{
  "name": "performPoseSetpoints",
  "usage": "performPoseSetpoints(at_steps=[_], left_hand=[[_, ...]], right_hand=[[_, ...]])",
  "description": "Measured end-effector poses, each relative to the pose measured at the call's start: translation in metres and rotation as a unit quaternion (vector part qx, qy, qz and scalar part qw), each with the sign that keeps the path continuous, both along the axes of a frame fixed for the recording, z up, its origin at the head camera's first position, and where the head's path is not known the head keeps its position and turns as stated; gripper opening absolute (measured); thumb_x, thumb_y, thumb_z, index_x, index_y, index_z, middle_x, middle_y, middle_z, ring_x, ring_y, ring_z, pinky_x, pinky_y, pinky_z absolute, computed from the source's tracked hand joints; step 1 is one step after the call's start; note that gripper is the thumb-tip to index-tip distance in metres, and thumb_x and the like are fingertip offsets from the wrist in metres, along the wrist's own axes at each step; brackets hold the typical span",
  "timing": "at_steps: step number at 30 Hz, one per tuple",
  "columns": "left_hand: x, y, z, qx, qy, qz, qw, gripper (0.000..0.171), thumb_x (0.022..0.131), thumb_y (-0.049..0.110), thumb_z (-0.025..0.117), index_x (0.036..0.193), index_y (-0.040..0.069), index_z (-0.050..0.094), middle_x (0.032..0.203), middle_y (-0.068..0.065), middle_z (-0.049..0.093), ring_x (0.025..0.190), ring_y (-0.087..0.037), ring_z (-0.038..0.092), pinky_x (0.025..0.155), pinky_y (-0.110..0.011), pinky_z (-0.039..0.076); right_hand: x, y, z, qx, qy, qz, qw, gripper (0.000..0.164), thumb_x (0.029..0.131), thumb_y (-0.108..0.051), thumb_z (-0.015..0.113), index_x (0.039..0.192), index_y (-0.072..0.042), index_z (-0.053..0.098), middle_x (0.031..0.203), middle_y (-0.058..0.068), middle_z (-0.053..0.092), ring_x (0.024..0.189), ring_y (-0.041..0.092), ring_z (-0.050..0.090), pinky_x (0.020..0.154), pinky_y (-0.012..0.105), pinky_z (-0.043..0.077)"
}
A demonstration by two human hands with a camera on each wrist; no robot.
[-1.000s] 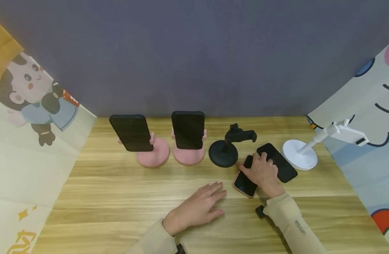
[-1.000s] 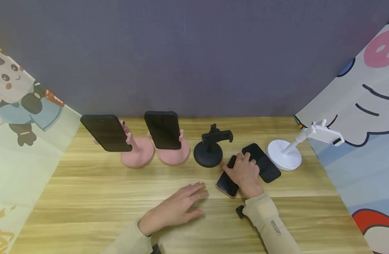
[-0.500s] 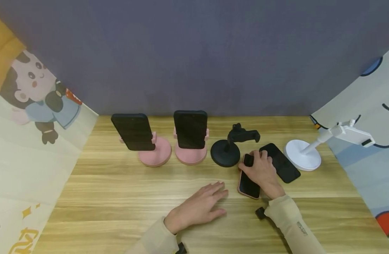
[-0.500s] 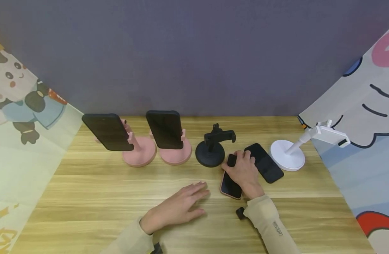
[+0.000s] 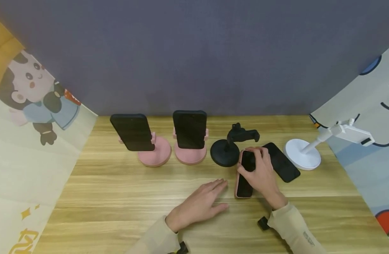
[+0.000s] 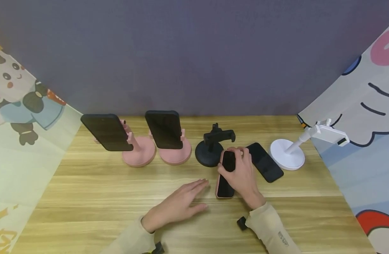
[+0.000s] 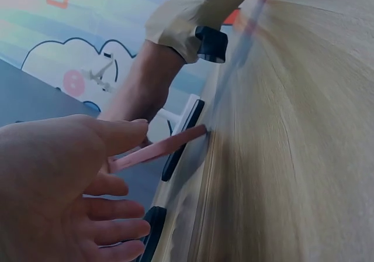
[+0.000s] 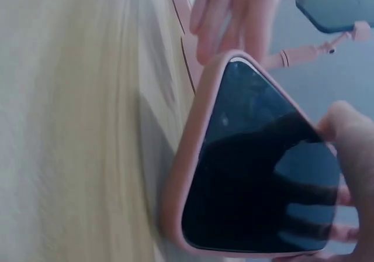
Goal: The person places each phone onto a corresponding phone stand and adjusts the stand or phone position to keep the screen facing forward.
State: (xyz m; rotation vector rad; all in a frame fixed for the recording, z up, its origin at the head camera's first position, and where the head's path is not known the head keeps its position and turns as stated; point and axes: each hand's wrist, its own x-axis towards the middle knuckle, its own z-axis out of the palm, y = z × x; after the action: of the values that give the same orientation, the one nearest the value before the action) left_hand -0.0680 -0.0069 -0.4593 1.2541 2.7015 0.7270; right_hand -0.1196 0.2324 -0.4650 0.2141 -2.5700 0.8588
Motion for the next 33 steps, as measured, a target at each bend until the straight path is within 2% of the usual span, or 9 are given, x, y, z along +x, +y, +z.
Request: performPoseSetpoints(at_steps=[3, 7, 14, 16, 19, 22, 25, 30, 33], left_hand=[[0.000, 0.002, 0.001, 0.019, -0.007, 0.006, 0.9998, 0.068, 0.095, 0.048, 0.046, 0.145, 0.003, 0.037, 0.145, -0.012, 0.042, 0.131, -0.018, 0.038, 0.105, -0.034, 0.038], [-0.001, 0.004, 0.002, 0.045, -0.009, 0.012, 0.9989, 0.068, 0.095, 0.047, 0.048, 0.146, 0.003, 0.035, 0.144, -0.009, 0.044, 0.128, -0.016, 0.042, 0.104, -0.030, 0.039], [-0.001, 0.006, 0.003, 0.100, -0.007, 0.013, 0.9948, 0.072, 0.094, 0.044, 0.050, 0.152, 0.012, 0.021, 0.140, -0.006, 0.049, 0.122, -0.009, 0.046, 0.098, -0.026, 0.044], [-0.001, 0.007, 0.004, 0.117, 0.001, 0.016, 0.9930, 0.069, 0.095, 0.043, 0.050, 0.151, 0.012, 0.024, 0.140, -0.005, 0.049, 0.122, -0.008, 0.046, 0.096, -0.024, 0.045], [-0.002, 0.010, 0.005, 0.150, 0.018, 0.026, 0.9882, 0.061, 0.095, 0.041, 0.051, 0.145, 0.009, 0.038, 0.136, -0.003, 0.053, 0.117, -0.006, 0.050, 0.091, -0.021, 0.048], [-0.003, 0.012, 0.007, 0.189, 0.032, 0.036, 0.9808, 0.050, 0.094, 0.036, 0.054, 0.136, 0.010, 0.048, 0.124, 0.000, 0.061, 0.103, -0.002, 0.056, 0.081, -0.017, 0.050], [-0.003, 0.013, 0.008, 0.218, 0.044, 0.043, 0.9740, 0.036, 0.093, 0.030, 0.058, 0.124, 0.012, 0.056, 0.105, 0.006, 0.064, 0.086, 0.000, 0.056, 0.071, -0.013, 0.049], [-0.003, 0.014, 0.010, 0.250, 0.049, 0.048, 0.9658, 0.013, 0.090, 0.015, 0.058, 0.102, 0.012, 0.061, 0.089, 0.006, 0.065, 0.081, 0.003, 0.057, 0.069, -0.012, 0.050], [-0.003, 0.013, 0.012, 0.261, 0.050, 0.049, 0.9629, 0.011, 0.088, 0.010, 0.058, 0.097, 0.011, 0.063, 0.087, 0.004, 0.067, 0.082, 0.002, 0.059, 0.070, -0.011, 0.050]], right_hand=[[0.003, -0.005, 0.002, -0.014, 0.069, 0.020, 0.997, 0.055, 0.071, -0.033, 0.071, 0.119, -0.011, 0.056, 0.119, 0.016, 0.044, 0.102, 0.030, 0.045, 0.076, 0.052, 0.046], [0.008, -0.014, 0.004, -0.021, 0.138, 0.048, 0.989, 0.057, 0.069, -0.032, 0.069, 0.119, -0.007, 0.057, 0.117, 0.020, 0.047, 0.104, 0.032, 0.045, 0.079, 0.052, 0.044], [0.017, -0.032, 0.017, -0.031, 0.220, 0.084, 0.971, 0.061, 0.079, -0.048, 0.059, 0.118, -0.001, 0.057, 0.115, 0.027, 0.047, 0.098, 0.034, 0.046, 0.071, 0.049, 0.042], [0.021, -0.039, 0.026, -0.041, 0.245, 0.089, 0.965, 0.061, 0.080, -0.048, 0.059, 0.115, 0.003, 0.058, 0.111, 0.031, 0.047, 0.096, 0.035, 0.047, 0.072, 0.050, 0.042], [0.028, -0.052, 0.044, -0.056, 0.283, 0.094, 0.953, 0.061, 0.081, -0.046, 0.059, 0.111, 0.008, 0.056, 0.106, 0.033, 0.047, 0.094, 0.037, 0.048, 0.071, 0.047, 0.042], [0.031, -0.058, 0.052, -0.074, 0.307, 0.101, 0.943, 0.064, 0.081, -0.045, 0.060, 0.109, 0.012, 0.052, 0.105, 0.033, 0.047, 0.094, 0.034, 0.048, 0.063, 0.039, 0.044], [0.029, -0.059, 0.048, -0.093, 0.313, 0.105, 0.939, 0.069, 0.080, -0.047, 0.062, 0.111, 0.014, 0.049, 0.106, 0.032, 0.047, 0.096, 0.029, 0.048, 0.056, 0.031, 0.046], [0.024, -0.058, 0.037, -0.107, 0.324, 0.105, 0.934, 0.077, 0.077, -0.049, 0.063, 0.113, 0.016, 0.043, 0.108, 0.031, 0.046, 0.100, 0.027, 0.046, 0.056, 0.030, 0.047], [0.023, -0.060, 0.040, -0.108, 0.340, 0.104, 0.928, 0.077, 0.077, -0.049, 0.064, 0.112, 0.015, 0.043, 0.108, 0.031, 0.046, 0.099, 0.028, 0.046, 0.057, 0.030, 0.047]])
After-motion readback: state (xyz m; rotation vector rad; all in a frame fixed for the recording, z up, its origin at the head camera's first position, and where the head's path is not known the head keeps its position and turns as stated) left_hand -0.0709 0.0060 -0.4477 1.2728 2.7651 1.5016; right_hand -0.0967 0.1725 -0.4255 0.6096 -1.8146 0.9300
